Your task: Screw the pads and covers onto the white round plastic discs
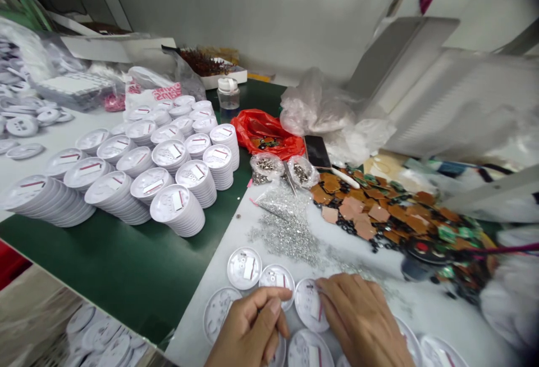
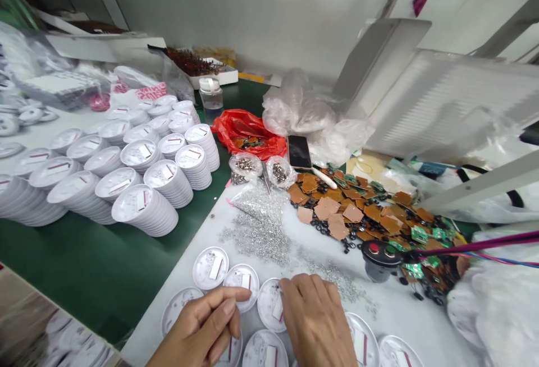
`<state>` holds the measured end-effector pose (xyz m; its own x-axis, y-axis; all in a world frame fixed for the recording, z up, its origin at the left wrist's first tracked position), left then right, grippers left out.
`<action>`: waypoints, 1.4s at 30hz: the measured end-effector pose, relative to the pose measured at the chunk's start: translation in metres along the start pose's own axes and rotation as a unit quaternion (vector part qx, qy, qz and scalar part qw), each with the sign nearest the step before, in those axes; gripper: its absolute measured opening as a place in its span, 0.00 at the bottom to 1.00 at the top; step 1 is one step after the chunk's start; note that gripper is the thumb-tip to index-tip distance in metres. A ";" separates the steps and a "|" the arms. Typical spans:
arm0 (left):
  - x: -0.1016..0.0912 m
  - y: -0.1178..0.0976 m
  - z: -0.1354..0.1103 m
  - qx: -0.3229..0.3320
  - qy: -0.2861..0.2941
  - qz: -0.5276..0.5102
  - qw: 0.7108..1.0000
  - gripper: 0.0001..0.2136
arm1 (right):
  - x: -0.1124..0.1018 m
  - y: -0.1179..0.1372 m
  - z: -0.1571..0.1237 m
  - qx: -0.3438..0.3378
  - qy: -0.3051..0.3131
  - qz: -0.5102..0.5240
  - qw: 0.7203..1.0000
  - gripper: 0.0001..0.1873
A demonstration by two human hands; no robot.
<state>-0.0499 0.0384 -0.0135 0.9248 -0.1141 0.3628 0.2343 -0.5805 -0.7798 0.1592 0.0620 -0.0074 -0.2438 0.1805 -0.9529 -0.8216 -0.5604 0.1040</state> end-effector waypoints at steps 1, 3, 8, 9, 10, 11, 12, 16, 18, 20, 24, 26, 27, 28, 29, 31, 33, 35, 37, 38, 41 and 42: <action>0.000 0.001 0.000 -0.001 0.002 0.000 1.000 0.30 | 0.002 0.000 0.001 0.004 -0.003 0.010 1.000 0.14; 0.001 0.002 0.000 -0.005 0.005 0.009 1.000 0.30 | 0.006 0.000 0.004 0.002 -0.005 0.024 1.000 0.14; 0.005 -0.003 0.002 -0.010 0.018 0.076 0.997 0.29 | 0.016 -0.004 0.009 0.007 0.001 0.035 0.999 0.17; 0.006 -0.007 0.004 -0.005 0.017 0.095 0.995 0.29 | 0.018 -0.005 0.009 0.009 0.002 0.035 0.999 0.18; 0.006 -0.012 0.006 0.001 0.014 0.116 0.993 0.27 | 0.020 -0.005 0.010 0.011 0.002 0.034 0.999 0.18; 0.006 -0.018 0.009 0.008 0.012 0.137 0.990 0.25 | 0.021 -0.005 0.010 0.012 0.000 0.033 0.999 0.19; 0.006 -0.023 0.013 0.017 0.010 0.158 0.987 0.24 | 0.023 -0.005 0.009 0.014 -0.002 0.032 0.999 0.19; 0.006 -0.043 0.033 0.067 0.023 0.225 0.972 0.18 | 0.027 -0.004 0.007 0.025 -0.021 0.029 0.999 0.21; 0.008 -0.048 0.043 0.087 0.030 0.251 0.964 0.16 | 0.029 -0.003 0.006 0.031 -0.029 0.029 0.999 0.21; 0.010 -0.050 0.048 0.091 0.033 0.264 0.960 0.16 | 0.029 -0.002 0.004 0.037 -0.036 0.028 0.998 0.22; 0.012 -0.050 0.051 0.092 0.039 0.269 0.958 0.16 | 0.029 0.001 0.004 0.041 -0.044 0.019 0.998 0.22; 0.012 -0.048 0.051 0.090 0.041 0.269 0.958 0.17 | 0.028 0.001 0.005 0.041 -0.048 0.013 0.998 0.23; 0.011 -0.048 0.051 0.086 0.041 0.268 0.959 0.17 | 0.027 0.001 0.005 0.040 -0.052 0.009 0.998 0.23; 0.011 -0.047 0.051 0.084 0.040 0.267 0.959 0.17 | 0.025 0.001 0.005 0.038 -0.053 0.005 0.998 0.23; 0.010 -0.046 0.051 0.083 0.039 0.267 0.959 0.17 | 0.023 0.000 0.004 0.036 -0.048 0.002 0.998 0.23; 0.008 -0.046 0.050 0.083 0.035 0.263 0.961 0.16 | 0.019 -0.001 0.003 0.034 -0.025 -0.001 0.999 0.20; 0.007 -0.047 0.048 0.081 0.032 0.251 0.964 0.16 | 0.014 0.000 0.001 0.032 -0.002 0.003 0.999 0.15; 0.006 -0.047 0.045 0.072 0.028 0.228 0.971 0.16 | 0.010 0.001 -0.002 0.029 0.004 0.006 1.000 0.15; 0.005 -0.046 0.041 0.065 0.023 0.203 0.977 0.17 | 0.010 0.004 -0.004 0.019 0.006 0.004 1.000 0.18; 0.004 -0.044 0.039 0.061 0.021 0.191 0.980 0.17 | 0.011 0.005 -0.005 0.014 0.006 0.000 1.000 0.18; 0.001 -0.039 0.032 0.047 0.013 0.155 0.987 0.18 | 0.014 0.008 -0.008 -0.005 0.000 -0.009 1.000 0.18; -0.001 -0.037 0.030 0.042 0.008 0.142 0.989 0.18 | 0.015 0.008 -0.009 -0.008 -0.001 -0.008 1.000 0.18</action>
<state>-0.0501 0.0840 -0.0002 0.9522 -0.2758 0.1312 -0.0089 -0.4546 -0.8906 0.1539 0.0534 -0.0232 -0.2320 0.1913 -0.9537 -0.8166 -0.5711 0.0841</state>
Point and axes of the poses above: each hand's wrist, its own z-axis towards the middle knuckle, its own x-axis out of the palm, y = z × x, the point moved 2 cm from there along z, towards the middle knuckle, and after that the axes turned 2 degrees about -x, right-handed, at the moved point
